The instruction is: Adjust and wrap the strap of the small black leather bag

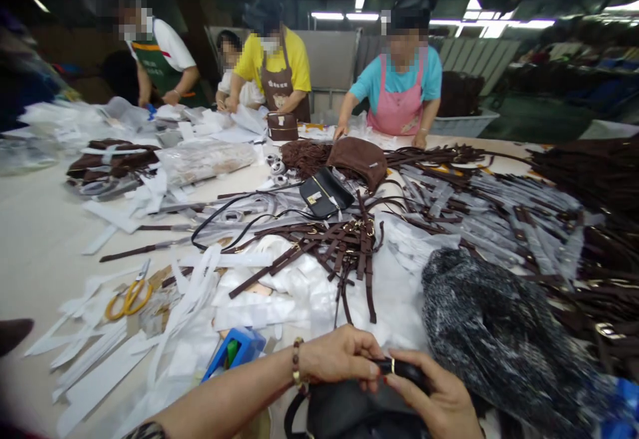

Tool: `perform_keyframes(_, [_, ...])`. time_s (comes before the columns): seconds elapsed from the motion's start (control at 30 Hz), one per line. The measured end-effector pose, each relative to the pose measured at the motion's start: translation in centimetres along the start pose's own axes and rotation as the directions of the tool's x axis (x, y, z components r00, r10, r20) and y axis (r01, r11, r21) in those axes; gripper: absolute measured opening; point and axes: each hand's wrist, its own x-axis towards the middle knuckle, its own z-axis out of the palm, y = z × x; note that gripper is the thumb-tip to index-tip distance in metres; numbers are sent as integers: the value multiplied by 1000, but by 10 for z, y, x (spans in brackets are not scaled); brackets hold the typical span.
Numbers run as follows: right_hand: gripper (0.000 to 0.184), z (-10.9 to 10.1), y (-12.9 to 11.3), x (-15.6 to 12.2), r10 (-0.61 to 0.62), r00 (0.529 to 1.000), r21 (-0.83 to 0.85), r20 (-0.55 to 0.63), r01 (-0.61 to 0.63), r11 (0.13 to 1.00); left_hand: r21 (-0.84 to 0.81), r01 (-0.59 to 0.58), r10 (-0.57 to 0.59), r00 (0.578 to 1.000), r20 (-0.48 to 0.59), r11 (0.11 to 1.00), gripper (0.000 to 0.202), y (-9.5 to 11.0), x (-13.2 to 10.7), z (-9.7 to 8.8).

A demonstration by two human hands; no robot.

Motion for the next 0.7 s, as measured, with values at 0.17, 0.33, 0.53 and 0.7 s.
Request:
perform_keyframes(0.17, [28, 5, -6, -15, 34, 995, 104, -92, -24, 994, 170, -54, 62, 997, -39, 984, 5, -2, -19, -2])
perform_keyframes(0.33, [28, 17, 0, -32, 31, 999, 141, -12, -29, 990, 229, -59, 77, 995, -70, 972, 4, -17, -20, 20])
perform_keyframes(0.53, [29, 0, 11, -49, -19, 999, 191, -45, 27, 981, 274, -100, 114, 993, -35, 957, 11, -16, -30, 45])
perform_keyframes(0.7, [29, -2, 21, -62, -10, 994, 259, -109, 38, 965, 350, -108, 129, 991, -37, 931, 13, -23, -36, 47])
